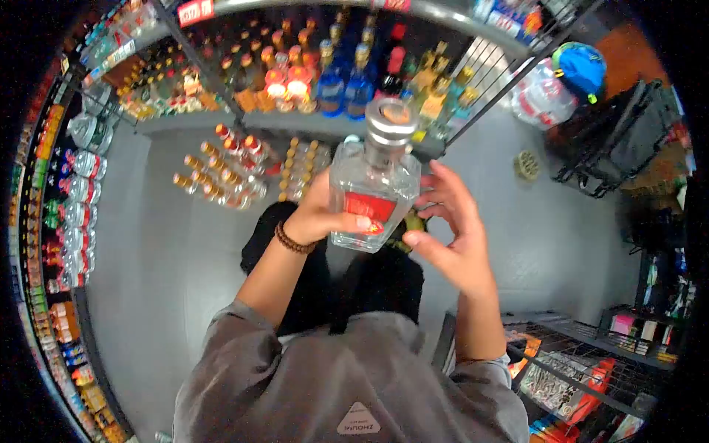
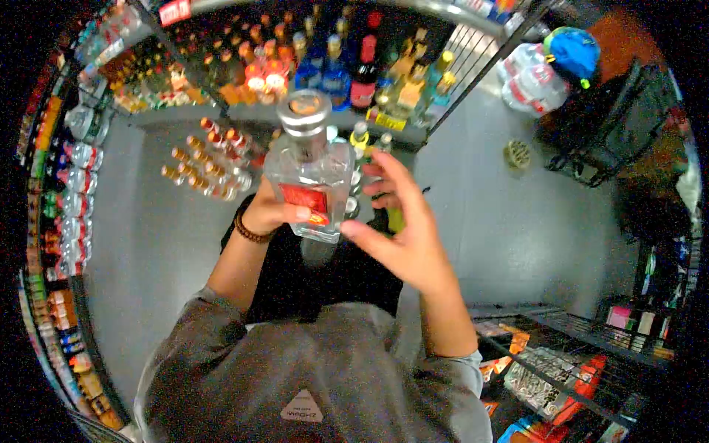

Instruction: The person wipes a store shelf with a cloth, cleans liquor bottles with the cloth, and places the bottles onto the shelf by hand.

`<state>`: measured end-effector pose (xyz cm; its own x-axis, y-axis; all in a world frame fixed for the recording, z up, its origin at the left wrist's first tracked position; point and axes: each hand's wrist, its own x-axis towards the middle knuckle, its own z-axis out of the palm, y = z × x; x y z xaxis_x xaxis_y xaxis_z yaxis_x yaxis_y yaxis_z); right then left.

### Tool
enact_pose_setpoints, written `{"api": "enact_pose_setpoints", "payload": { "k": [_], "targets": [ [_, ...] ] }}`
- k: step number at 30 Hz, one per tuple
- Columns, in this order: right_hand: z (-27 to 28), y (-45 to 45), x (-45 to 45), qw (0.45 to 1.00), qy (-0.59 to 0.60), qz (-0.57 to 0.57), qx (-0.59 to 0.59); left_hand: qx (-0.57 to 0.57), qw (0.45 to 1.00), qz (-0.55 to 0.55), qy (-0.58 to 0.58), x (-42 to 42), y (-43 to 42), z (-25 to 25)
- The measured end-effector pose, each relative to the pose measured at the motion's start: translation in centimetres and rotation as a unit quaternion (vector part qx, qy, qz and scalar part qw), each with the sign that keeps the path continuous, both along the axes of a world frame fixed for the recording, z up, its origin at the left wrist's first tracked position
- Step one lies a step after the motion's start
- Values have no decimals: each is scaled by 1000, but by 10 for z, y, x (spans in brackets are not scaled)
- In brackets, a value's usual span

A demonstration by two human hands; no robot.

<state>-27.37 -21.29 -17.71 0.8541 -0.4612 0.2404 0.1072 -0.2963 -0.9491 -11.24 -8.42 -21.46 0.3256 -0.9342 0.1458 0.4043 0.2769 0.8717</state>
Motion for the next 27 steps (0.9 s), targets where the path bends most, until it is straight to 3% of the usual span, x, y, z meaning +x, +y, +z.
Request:
{"api": "enact_pose_setpoints", "payload": {
  "k": [3,6,15,18,19,20,23,27],
  "targets": [
    [29,-16,13,995,-42,-34,-78,-8,993,41,-110,4,-23,7],
    [73,-30,21,966,-62,-49,-248,-5,970,58,-235,14,-41,30],
    [123,-99,76,945,-105,-41,-306,-24,929,152,-338,73,-112,118],
    [139,-129,86,955,-102,-74,-268,-33,925,166,-341,93,-138,152],
    [140,-143,86,956,-125,-84,-252,-39,911,188,-365,105,-148,160],
    [137,-164,86,955,-155,-105,-229,-20,846,267,-461,121,-160,164],
    [137,-217,66,959,-161,-184,-140,-29,821,294,-488,159,-192,179],
    [136,-280,41,936,-194,-261,-136,-10,842,307,-442,177,-230,195]
  ]
}}
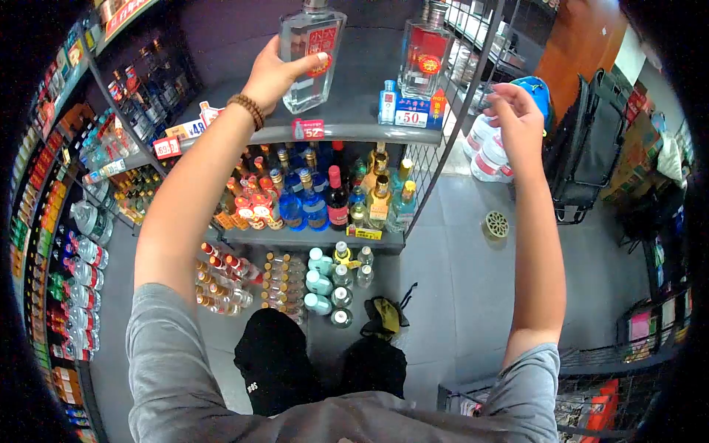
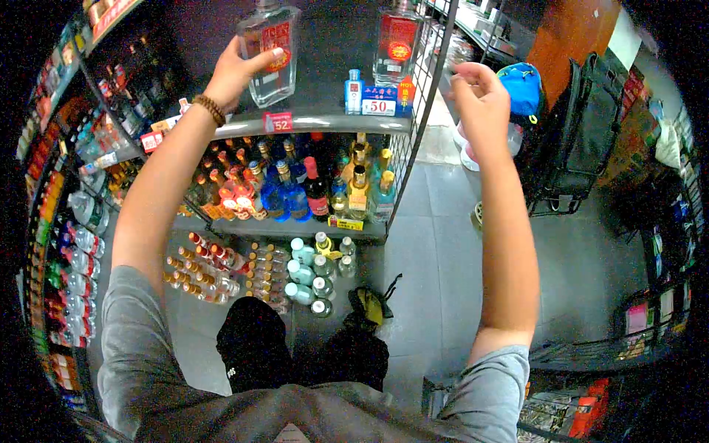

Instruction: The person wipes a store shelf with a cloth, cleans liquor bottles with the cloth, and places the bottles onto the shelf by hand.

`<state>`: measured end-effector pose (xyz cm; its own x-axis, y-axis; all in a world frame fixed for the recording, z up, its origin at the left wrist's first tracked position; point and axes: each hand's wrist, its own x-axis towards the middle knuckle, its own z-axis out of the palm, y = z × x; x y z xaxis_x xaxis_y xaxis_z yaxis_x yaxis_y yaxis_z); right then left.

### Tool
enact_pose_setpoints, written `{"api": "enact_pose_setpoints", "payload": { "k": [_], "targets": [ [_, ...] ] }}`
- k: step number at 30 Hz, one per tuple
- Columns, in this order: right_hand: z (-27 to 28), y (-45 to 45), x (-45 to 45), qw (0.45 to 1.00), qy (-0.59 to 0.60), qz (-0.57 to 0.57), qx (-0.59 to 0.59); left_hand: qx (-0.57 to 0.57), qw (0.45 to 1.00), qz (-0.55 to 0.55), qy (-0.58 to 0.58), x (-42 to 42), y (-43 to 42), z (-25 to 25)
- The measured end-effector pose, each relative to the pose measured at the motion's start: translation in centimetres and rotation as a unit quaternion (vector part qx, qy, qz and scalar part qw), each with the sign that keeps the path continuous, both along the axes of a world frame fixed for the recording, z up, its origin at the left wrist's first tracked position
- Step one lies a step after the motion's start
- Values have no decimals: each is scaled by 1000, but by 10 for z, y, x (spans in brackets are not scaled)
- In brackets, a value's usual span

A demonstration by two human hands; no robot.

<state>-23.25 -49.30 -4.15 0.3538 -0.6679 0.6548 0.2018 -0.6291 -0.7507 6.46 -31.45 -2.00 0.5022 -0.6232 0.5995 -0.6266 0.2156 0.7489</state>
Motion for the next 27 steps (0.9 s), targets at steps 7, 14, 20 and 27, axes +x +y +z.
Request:
{"api": "enact_pose_setpoints", "payload": {
  "k": [7,14,20,27],
  "targets": [
    [-14,-71,8,993,107,-24,41,33,999,-14,27,-7,-55,3],
    [-25,-90,35,981,131,75,120,43,995,-87,1,-15,-100,-10],
    [-34,-96,43,968,123,103,194,57,991,-118,-3,-16,-122,-21],
    [-44,-96,51,971,197,96,97,103,983,-152,9,-16,-141,-26]
  ]
}}
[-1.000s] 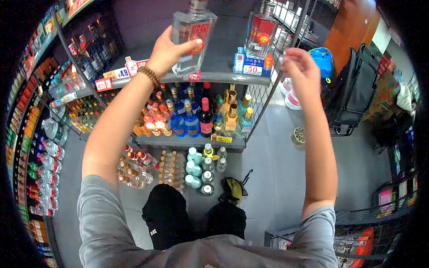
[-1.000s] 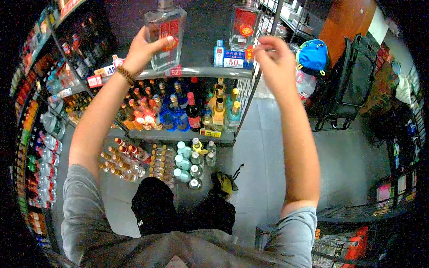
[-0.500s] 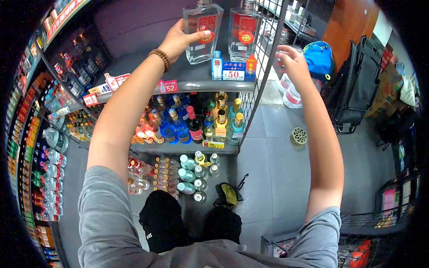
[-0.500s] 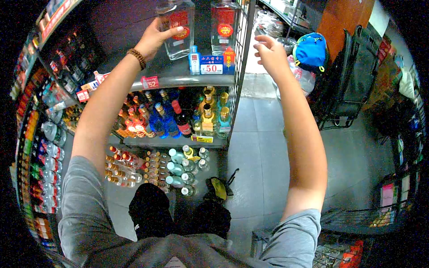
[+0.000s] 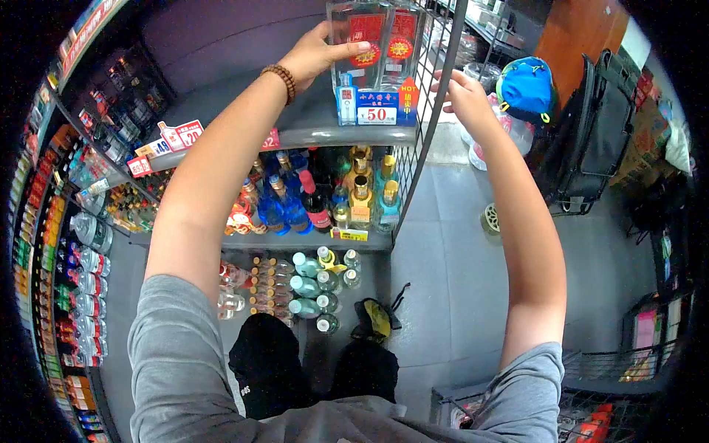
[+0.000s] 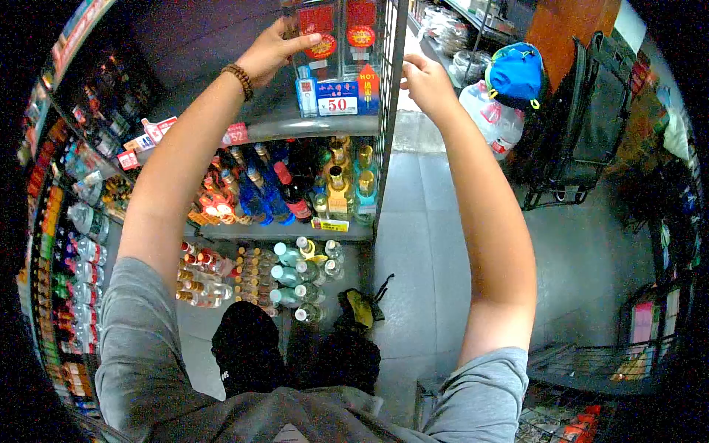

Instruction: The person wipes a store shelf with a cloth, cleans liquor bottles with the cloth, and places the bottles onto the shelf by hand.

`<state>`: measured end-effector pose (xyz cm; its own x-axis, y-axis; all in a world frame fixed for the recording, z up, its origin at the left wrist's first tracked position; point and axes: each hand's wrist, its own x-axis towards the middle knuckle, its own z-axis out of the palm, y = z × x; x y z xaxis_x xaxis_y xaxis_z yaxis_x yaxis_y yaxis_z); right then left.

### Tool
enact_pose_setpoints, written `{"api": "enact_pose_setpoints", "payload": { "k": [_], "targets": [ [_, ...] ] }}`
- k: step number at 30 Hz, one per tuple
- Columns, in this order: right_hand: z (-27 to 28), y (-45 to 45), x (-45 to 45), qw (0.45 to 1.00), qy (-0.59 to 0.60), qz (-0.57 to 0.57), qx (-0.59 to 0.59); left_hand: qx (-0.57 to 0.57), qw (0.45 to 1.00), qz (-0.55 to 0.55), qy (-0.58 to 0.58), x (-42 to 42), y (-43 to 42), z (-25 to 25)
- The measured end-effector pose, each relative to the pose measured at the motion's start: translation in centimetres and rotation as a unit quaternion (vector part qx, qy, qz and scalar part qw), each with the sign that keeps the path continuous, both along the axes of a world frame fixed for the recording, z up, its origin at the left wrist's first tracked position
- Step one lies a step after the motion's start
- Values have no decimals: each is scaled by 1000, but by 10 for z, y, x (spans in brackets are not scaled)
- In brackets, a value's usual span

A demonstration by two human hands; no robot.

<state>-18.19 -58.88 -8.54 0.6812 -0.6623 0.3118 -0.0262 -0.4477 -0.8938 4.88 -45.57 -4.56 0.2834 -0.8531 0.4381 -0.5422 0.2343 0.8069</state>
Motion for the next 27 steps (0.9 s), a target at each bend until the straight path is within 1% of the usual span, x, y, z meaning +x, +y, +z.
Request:
{"api": "enact_pose_setpoints", "payload": {
  "k": [1,3,5,6,9,10,12,14,17,20,24,25,26,27],
  "targets": [
    [-2,-1,1,1000,0,-1,2,24,1000,11,4,-5,1,2],
    [-4,-4,5,998,-17,16,60,32,999,20,14,-15,4,5],
    [-4,-3,7,996,-30,20,83,56,998,26,-20,-13,-2,5],
    [-4,-3,7,993,-42,25,105,56,998,25,-22,-12,-5,3],
    [-4,2,6,990,-63,26,121,57,998,0,-19,-13,-9,0],
    [-5,7,10,992,-56,-10,108,60,998,10,-26,-12,-12,-1],
    [-10,3,13,994,-56,-5,95,63,997,20,-34,-8,-15,-2],
    [-9,0,15,995,-55,0,82,64,997,-11,-37,-8,-16,0],
    [-7,-5,16,996,-75,1,56,72,996,-14,-41,-7,-16,1],
    [-5,-6,15,995,-91,-19,39,96,994,10,-53,-15,-6,7],
    [2,-7,17,988,-129,2,85,108,991,43,-65,0,-11,2],
    [5,-3,17,988,-129,2,84,126,986,45,-100,1,-9,4],
    [8,2,17,990,-128,4,53,145,979,48,-135,2,-8,6],
    [11,6,17,992,-127,6,20,144,979,49,-136,2,-7,8]
  ]
}}
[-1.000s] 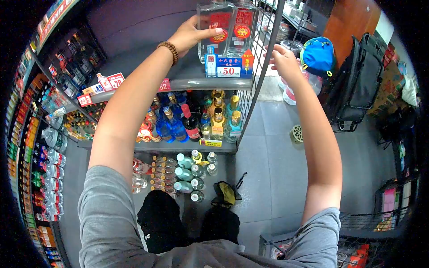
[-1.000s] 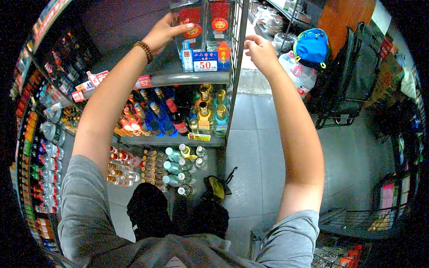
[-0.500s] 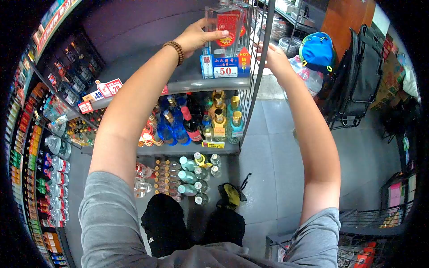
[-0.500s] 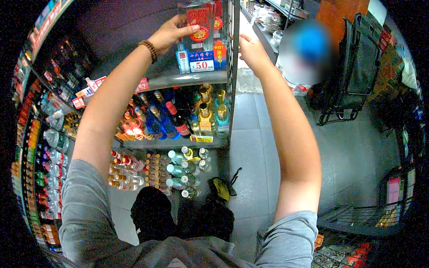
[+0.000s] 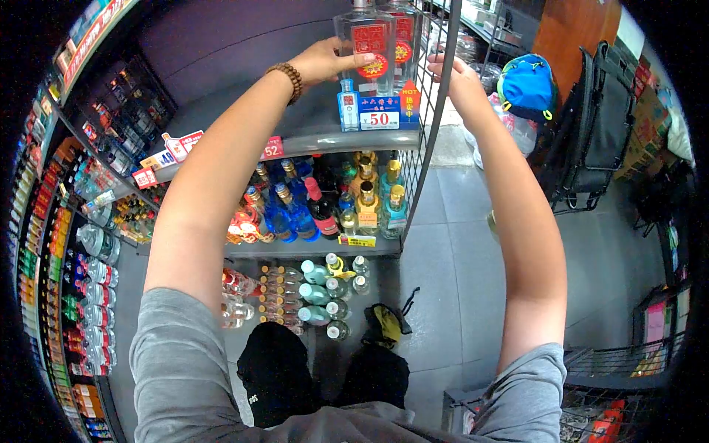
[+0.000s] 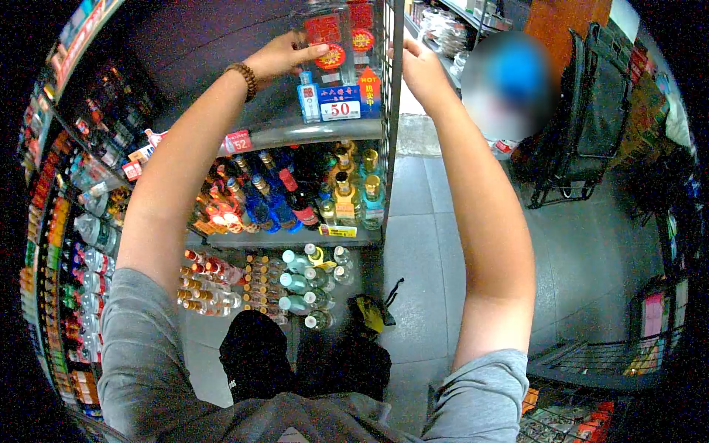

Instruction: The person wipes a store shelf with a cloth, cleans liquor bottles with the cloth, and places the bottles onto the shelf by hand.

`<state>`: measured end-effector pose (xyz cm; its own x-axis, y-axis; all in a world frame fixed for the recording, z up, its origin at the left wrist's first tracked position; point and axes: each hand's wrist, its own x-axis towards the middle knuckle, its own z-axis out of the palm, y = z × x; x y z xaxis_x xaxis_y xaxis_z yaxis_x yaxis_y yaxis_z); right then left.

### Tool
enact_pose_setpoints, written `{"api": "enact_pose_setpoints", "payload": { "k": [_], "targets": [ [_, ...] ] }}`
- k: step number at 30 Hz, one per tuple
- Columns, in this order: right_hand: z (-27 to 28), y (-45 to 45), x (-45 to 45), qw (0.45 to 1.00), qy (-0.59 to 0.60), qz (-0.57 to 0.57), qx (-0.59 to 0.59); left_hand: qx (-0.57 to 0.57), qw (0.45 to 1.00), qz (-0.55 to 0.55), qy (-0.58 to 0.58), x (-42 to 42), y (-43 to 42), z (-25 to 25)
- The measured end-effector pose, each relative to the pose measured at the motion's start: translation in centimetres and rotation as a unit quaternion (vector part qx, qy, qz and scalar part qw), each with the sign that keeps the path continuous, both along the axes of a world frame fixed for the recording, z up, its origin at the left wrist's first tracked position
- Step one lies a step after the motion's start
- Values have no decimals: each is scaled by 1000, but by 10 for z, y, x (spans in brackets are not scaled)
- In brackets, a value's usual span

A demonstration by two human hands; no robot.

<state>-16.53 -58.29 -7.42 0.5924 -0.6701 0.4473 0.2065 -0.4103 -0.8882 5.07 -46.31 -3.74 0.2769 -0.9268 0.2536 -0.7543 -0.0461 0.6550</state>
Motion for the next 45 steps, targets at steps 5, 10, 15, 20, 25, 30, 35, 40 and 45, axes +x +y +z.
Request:
{"api": "enact_pose_setpoints", "payload": {
  "k": [5,10,15,20,25,30,35,40,45],
  "targets": [
    [3,-1,2,998,-12,4,57,57,998,-12,17,-13,9,16],
    [3,-4,4,996,-16,24,82,-17,996,44,75,-11,8,13],
    [3,-7,6,996,-29,8,81,-77,991,73,79,-20,6,10],
    [10,-6,1,999,-16,-21,19,-57,993,54,91,-29,1,13],
    [16,4,0,999,-22,-31,28,-74,992,59,85,-47,3,16],
    [9,-7,6,998,-31,-10,53,-78,993,53,78,-44,-8,13],
    [8,-2,4,997,-37,-7,62,-62,993,60,80,-43,-11,12],
    [9,0,3,996,-32,5,80,-67,991,54,98,-45,-8,12],
    [2,-7,4,995,-41,23,89,-89,992,39,80,-40,-13,6]
  ]
}}
